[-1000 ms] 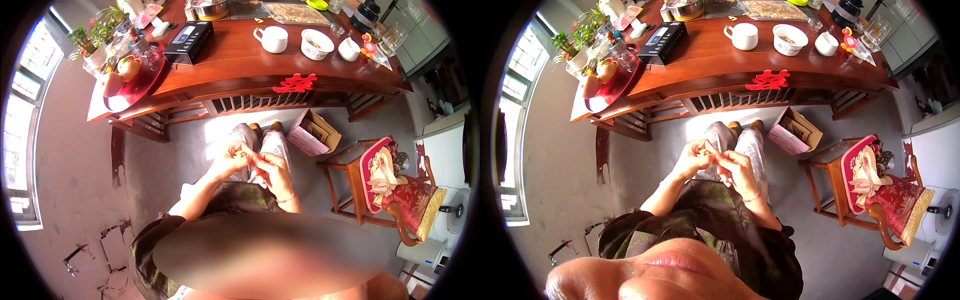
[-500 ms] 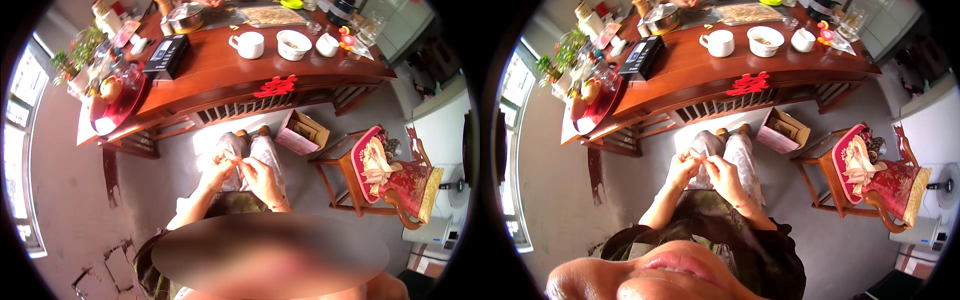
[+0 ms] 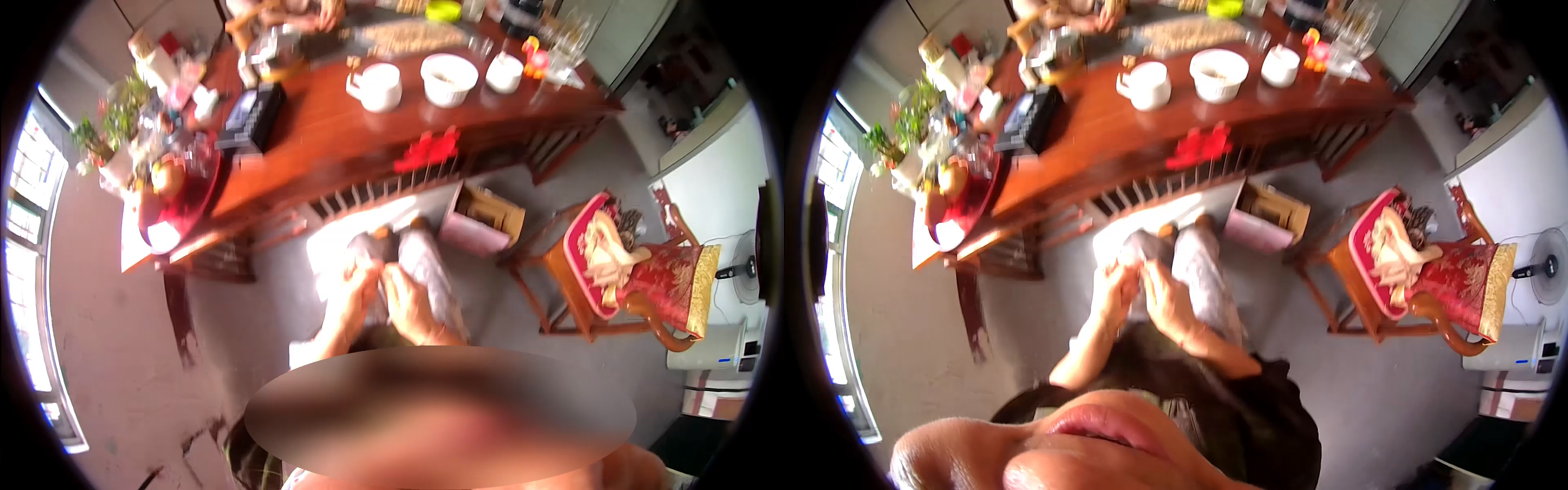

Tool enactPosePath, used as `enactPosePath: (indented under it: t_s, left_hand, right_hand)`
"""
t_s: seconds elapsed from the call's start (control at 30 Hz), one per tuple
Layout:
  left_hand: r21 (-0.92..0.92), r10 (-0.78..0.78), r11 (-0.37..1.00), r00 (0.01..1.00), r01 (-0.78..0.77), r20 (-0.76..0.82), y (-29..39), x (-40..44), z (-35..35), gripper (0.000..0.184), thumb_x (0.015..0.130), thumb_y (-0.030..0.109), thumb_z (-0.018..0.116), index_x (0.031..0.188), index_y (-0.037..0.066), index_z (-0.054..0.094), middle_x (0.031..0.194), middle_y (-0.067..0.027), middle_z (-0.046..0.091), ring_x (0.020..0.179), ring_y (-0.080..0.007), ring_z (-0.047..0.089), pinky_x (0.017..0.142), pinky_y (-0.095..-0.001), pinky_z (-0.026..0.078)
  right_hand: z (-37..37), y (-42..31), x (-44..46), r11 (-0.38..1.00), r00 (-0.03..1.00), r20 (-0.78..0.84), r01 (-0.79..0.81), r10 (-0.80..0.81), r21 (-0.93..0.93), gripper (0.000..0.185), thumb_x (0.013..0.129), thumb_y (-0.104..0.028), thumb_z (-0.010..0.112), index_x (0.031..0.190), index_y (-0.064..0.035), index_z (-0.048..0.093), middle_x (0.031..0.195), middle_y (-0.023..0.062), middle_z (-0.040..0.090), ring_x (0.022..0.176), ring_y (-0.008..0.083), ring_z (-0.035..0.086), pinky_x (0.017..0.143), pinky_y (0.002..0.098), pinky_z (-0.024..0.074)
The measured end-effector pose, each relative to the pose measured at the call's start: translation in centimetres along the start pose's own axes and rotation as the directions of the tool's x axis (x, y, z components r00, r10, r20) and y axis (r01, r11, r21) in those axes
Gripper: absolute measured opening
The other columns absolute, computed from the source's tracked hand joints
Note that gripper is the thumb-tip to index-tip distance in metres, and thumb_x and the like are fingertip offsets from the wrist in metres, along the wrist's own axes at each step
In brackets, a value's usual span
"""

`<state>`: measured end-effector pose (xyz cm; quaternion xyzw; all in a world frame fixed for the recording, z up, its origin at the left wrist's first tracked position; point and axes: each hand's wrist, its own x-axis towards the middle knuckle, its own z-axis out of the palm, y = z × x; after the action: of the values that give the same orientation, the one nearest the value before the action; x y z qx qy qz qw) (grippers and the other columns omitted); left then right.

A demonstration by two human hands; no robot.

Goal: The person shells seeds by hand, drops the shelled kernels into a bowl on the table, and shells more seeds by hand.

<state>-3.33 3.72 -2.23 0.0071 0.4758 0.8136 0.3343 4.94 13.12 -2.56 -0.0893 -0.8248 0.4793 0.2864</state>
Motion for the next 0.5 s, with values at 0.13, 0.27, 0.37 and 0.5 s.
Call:
enactPosePath:
  t_s: [0.13, 0.27, 0.37, 0.5]
  left_hand:
    - [-0.048, 0.017, 0.999, 0.998, -0.015, 0.053, -0.2, 0.5, -0.1, 0.009, 0.085, 0.006, 0.055, 0.087, 0.001, 0.062, 0.054, 0.0032, 0.04, 0.042, -0.0045, 0.029, 0.041, -0.0203, 0.021]
    - [-0.072, 0.009, 0.997, 0.998, -0.004, 0.063, 0.2, 0.2, 0.7, 0.008, 0.086, 0.004, 0.055, 0.088, 0.002, 0.062, 0.056, 0.0038, 0.04, 0.043, -0.0042, 0.029, 0.041, -0.0204, 0.021]
    - [0.015, 0.056, 0.998, 0.997, -0.057, 0.058, 0.0, 0.1, 0.6, 0.008, 0.086, 0.006, 0.056, 0.086, 0.0, 0.061, 0.054, 0.0046, 0.042, 0.043, -0.0025, 0.031, 0.042, -0.0192, 0.022]
    - [0.052, 0.05, 0.997, 0.996, -0.054, 0.068, 0.4, 0.0, 0.7, 0.008, 0.085, 0.005, 0.057, 0.087, -0.001, 0.06, 0.054, 0.0044, 0.044, 0.043, -0.0025, 0.032, 0.042, -0.0195, 0.023]
  right_hand:
    - [-0.3, -0.3, 1.3, 0.996, 0.996, -0.052, 0.067, -0.071, -0.058, 0.007, 0.092, -0.005, 0.051, 0.094, 0.0001, 0.054, 0.081, 0.0176, 0.059, 0.072, 0.0356, 0.061, 0.059, 0.0394, 0.049]
    - [-0.4, 0.2, 1.3, 0.991, 0.996, -0.033, 0.075, -0.079, -0.107, 0.007, 0.092, -0.007, 0.051, 0.093, 0.0, 0.054, 0.078, 0.016, 0.058, 0.068, 0.0342, 0.06, 0.057, 0.0384, 0.0482]
    - [-0.6, 0.0, 1.0, 0.995, 0.997, -0.036, 0.06, -0.063, -0.077, 0.01, 0.093, -0.008, 0.05, 0.094, 0.0003, 0.054, 0.078, 0.016, 0.057, 0.068, 0.0337, 0.06, 0.058, 0.0381, 0.0481]
    - [-0.5, 0.0, 1.1, 0.998, 0.997, -0.037, 0.061, -0.062, -0.03, 0.011, 0.094, -0.008, 0.047, 0.094, 0.0009, 0.054, 0.077, 0.0166, 0.057, 0.068, 0.0346, 0.06, 0.058, 0.0383, 0.0477]
